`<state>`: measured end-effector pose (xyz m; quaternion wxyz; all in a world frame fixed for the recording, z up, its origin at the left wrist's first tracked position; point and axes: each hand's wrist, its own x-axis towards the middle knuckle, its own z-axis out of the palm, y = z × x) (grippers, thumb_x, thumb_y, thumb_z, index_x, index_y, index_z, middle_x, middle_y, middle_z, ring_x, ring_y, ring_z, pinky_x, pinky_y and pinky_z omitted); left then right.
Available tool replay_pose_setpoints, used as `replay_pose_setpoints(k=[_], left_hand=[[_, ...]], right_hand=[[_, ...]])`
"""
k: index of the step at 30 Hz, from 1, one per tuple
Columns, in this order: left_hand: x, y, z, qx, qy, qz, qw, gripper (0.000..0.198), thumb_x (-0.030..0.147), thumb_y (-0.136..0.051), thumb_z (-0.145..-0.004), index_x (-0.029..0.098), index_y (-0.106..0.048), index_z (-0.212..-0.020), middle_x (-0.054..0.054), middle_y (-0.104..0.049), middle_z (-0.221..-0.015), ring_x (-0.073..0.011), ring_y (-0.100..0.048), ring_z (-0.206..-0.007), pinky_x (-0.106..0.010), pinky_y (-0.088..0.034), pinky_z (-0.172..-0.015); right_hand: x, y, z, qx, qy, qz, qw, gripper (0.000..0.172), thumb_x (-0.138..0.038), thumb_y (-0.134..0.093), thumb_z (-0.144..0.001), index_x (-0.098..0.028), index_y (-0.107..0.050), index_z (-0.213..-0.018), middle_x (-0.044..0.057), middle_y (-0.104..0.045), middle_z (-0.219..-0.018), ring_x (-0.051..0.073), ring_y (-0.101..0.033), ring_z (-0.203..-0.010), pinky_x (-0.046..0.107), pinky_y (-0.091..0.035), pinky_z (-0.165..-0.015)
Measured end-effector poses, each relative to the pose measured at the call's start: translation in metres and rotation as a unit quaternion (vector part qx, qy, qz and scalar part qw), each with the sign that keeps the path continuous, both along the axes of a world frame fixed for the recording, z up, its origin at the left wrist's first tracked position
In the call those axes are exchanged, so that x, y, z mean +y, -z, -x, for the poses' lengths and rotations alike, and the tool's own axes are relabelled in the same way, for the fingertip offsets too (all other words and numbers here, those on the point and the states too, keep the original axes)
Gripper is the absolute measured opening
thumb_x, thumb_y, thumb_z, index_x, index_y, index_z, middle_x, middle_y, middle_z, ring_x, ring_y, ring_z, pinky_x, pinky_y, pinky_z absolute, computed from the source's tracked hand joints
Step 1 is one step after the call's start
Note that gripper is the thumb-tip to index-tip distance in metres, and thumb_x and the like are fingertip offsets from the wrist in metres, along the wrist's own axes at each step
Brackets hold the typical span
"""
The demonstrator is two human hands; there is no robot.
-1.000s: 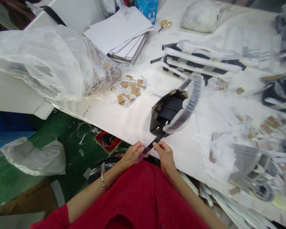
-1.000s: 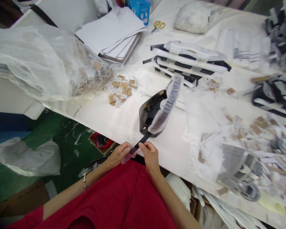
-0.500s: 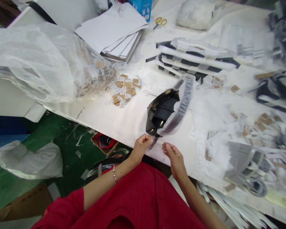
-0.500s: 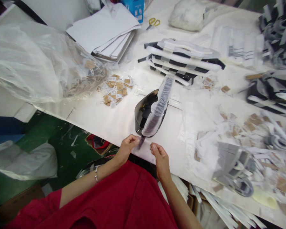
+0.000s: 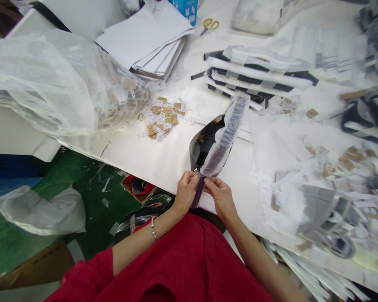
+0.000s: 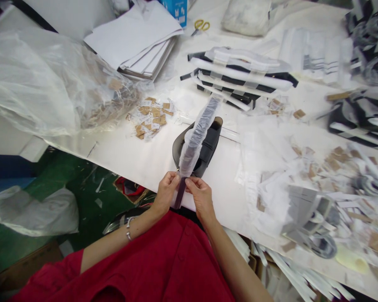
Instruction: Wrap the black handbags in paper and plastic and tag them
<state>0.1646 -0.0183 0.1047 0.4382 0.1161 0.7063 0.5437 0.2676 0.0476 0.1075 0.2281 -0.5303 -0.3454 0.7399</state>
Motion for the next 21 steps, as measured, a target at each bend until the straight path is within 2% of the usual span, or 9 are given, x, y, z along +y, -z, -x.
replay_pose_setpoints(k=[3,5,8,10,13,15,19,21], left_hand=[[-0.002,0.002,0.002,-0.038,0.017,-0.009,0.999,0.032,0.049,-0.060,-0.080,0.018,-0.055,-0.083,0.003,-0.055,-0.070,-0.0122,-0.050,-0.064,-0.023,-0.041,-0.063],[-0.003,0.003,0.004,-0.028,0.029,-0.002,0.999,0.028,0.045,-0.062,-0.078,0.018,-0.054,-0.077,0.004,-0.054,-0.065,-0.0116,-0.049,-0.061,-0.023,-0.040,-0.060],[-0.003,0.000,0.008,0.078,0.047,0.019,0.996,0.019,0.037,-0.059,-0.081,0.019,-0.056,-0.074,0.003,-0.055,-0.065,-0.0120,-0.049,-0.060,-0.024,-0.040,-0.060],[-0.003,-0.003,0.010,0.184,0.082,0.017,0.979,0.015,0.031,-0.057,-0.083,0.019,-0.058,-0.074,0.001,-0.057,-0.069,-0.0130,-0.051,-0.063,-0.025,-0.041,-0.063],[-0.004,-0.008,0.014,0.315,0.163,-0.011,0.935,0.015,0.025,-0.053,-0.088,0.020,-0.062,-0.078,-0.003,-0.059,-0.075,-0.0158,-0.055,-0.071,-0.028,-0.044,-0.070],[-0.007,-0.008,0.017,0.384,0.212,-0.028,0.898,0.019,0.022,-0.046,-0.093,0.018,-0.064,-0.088,-0.006,-0.061,-0.080,-0.0182,-0.057,-0.078,-0.031,-0.046,-0.075],[-0.018,-0.005,0.017,0.503,0.302,-0.067,0.807,0.031,0.016,-0.034,-0.098,0.012,-0.056,-0.120,-0.012,-0.063,-0.098,-0.0219,-0.058,-0.091,-0.037,-0.049,-0.082],[-0.024,-0.003,0.015,0.542,0.341,-0.071,0.765,0.033,0.015,-0.033,-0.098,0.010,-0.052,-0.125,-0.014,-0.063,-0.100,-0.0228,-0.057,-0.090,-0.039,-0.049,-0.081]], right_hand=[[0.001,-0.002,0.004,-0.022,-0.006,0.001,1.000,0.034,-0.044,-0.084,-0.059,-0.017,-0.071,-0.073,0.001,-0.068,-0.072,0.013,-0.059,-0.062,0.028,-0.052,-0.063],[0.002,-0.004,0.005,-0.041,-0.018,-0.006,0.999,0.033,-0.045,-0.083,-0.061,-0.016,-0.069,-0.069,0.000,-0.067,-0.068,0.012,-0.058,-0.059,0.027,-0.051,-0.061],[0.001,-0.005,0.008,-0.084,-0.025,-0.031,0.996,0.034,-0.047,-0.081,-0.062,-0.016,-0.067,-0.063,-0.001,-0.062,-0.060,0.012,-0.056,-0.054,0.026,-0.050,-0.055],[0.001,-0.006,0.013,-0.111,-0.021,-0.053,0.992,0.034,-0.047,-0.080,-0.062,-0.016,-0.066,-0.062,-0.002,-0.060,-0.057,0.012,-0.055,-0.052,0.025,-0.049,-0.051],[0.002,-0.008,0.019,-0.131,-0.014,-0.076,0.988,0.031,-0.045,-0.078,-0.063,-0.017,-0.065,-0.062,-0.002,-0.060,-0.055,0.012,-0.055,-0.049,0.024,-0.048,-0.046],[0.003,-0.010,0.020,-0.123,-0.008,-0.074,0.990,0.031,-0.045,-0.078,-0.063,-0.017,-0.065,-0.062,-0.002,-0.061,-0.056,0.012,-0.055,-0.048,0.024,-0.048,-0.043],[0.003,-0.015,0.017,-0.057,-0.019,-0.026,0.998,0.038,-0.050,-0.080,-0.062,-0.015,-0.067,-0.068,0.001,-0.064,-0.060,0.014,-0.059,-0.052,0.027,-0.055,-0.050],[0.002,-0.016,0.014,-0.033,-0.024,-0.004,0.999,0.039,-0.050,-0.081,-0.062,-0.015,-0.066,-0.071,0.001,-0.066,-0.064,0.015,-0.061,-0.056,0.029,-0.057,-0.054]])
